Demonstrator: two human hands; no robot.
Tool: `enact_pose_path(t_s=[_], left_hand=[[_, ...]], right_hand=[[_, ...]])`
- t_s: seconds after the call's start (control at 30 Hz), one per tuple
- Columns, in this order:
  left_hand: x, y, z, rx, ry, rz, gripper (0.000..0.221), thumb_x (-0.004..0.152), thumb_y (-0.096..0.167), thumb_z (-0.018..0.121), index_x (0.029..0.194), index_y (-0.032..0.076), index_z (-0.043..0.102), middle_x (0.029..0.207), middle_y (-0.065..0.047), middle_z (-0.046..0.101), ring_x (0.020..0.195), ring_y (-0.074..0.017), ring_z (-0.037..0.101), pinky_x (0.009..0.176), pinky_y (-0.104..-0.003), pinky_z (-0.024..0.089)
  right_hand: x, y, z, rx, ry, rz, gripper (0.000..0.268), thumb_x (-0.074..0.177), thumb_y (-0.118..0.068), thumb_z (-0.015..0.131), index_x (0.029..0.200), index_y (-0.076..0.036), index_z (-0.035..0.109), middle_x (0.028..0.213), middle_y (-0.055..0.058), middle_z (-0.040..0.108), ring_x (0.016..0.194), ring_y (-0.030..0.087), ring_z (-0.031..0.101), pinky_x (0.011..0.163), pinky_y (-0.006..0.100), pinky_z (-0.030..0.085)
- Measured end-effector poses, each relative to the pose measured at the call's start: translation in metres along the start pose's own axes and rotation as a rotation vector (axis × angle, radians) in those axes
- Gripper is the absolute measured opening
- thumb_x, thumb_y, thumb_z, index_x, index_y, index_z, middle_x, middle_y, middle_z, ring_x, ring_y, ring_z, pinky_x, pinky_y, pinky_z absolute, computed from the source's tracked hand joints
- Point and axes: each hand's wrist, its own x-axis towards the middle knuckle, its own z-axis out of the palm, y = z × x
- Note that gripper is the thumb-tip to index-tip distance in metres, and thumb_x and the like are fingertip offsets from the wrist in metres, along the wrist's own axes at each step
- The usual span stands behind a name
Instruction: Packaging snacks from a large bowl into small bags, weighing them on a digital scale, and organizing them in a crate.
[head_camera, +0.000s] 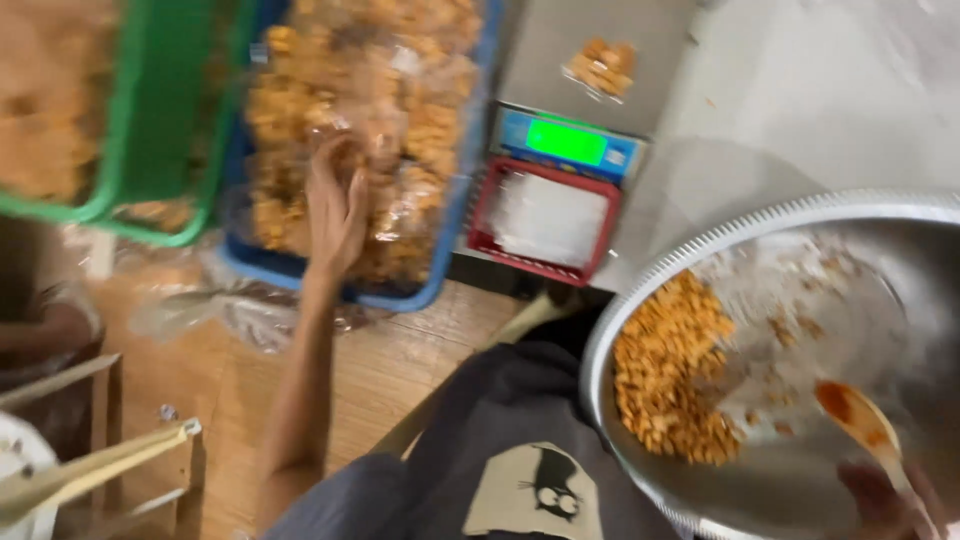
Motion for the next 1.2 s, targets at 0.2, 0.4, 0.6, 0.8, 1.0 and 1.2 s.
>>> enact_pose_path(t_s=[0.2,0.4,0.6,0.8,1.0,1.2], left_hand=[[0.031,0.074,-0.033,-0.274,-0.335,0.009,0.079,0.109,0.062,0.034,0.158,0.0,0.031,0.161,-0.026,0.032,0.151,-0.049,0.012,0.115,-0.065,-0.003],[-0.012,0.186,0.041,-0.362,-0.249,0.624,0.012,0.095,0.01,0.069,0.103,0.003,0.075,0.1,-0.017,0.069,0.086,-0.0362,0.066,0.076,-0.047,0.051],[-0.056,0.23,0.067,0.028,-0.48,0.464,0.029,0.08,0.021,0.08,0.108,0.015,0.076,0.111,-0.002,0.073,0.11,-0.0239,0.071,0.079,-0.027,0.058],[-0.064,0.218,0.065,-0.054,-0.469,0.431,0.014,0.098,0.019,0.066,0.111,0.02,0.071,0.107,0.002,0.071,0.103,-0.0183,0.074,0.072,-0.021,0.058],[0.017,0.242,0.004,-0.944,-0.686,-0.33,0.018,0.092,0.002,0.074,0.109,0.002,0.076,0.104,-0.012,0.078,0.091,-0.0179,0.077,0.087,-0.027,0.063],[0.051,0.293,-0.04,-0.961,-0.553,0.029,0.018,0.086,0.013,0.085,0.086,0.002,0.071,0.076,-0.009,0.073,0.067,-0.0157,0.068,0.062,-0.022,0.06]], right_hand=[[0.004,-0.111,-0.038,-0.364,-0.022,0.165,0.065,0.139,-0.045,0.067,0.086,-0.008,0.076,0.059,0.017,0.053,0.064,0.04,0.062,0.075,0.042,0.049],[0.035,-0.269,-0.044,0.219,-0.331,0.336,0.055,0.115,-0.037,0.064,0.083,0.006,0.075,0.075,0.027,0.069,0.08,0.049,0.067,0.074,0.056,0.046],[0.038,-0.292,-0.028,0.999,-0.293,0.453,0.031,0.112,-0.014,0.052,0.11,0.008,0.074,0.077,0.024,0.07,0.071,0.029,0.072,0.072,0.043,0.061],[0.032,-0.262,-0.027,1.508,-0.161,0.512,0.037,0.111,-0.017,0.048,0.126,0.013,0.063,0.074,0.029,0.063,0.068,0.034,0.073,0.074,0.042,0.064],[0.042,-0.278,-0.07,1.377,-0.163,0.461,0.031,0.113,-0.016,0.05,0.118,0.008,0.069,0.078,0.016,0.067,0.063,0.025,0.066,0.063,0.032,0.061],[0.046,-0.296,-0.101,1.427,-0.076,0.344,0.026,0.112,-0.012,0.05,0.11,0.004,0.07,0.075,0.014,0.068,0.055,0.023,0.064,0.054,0.029,0.059]])
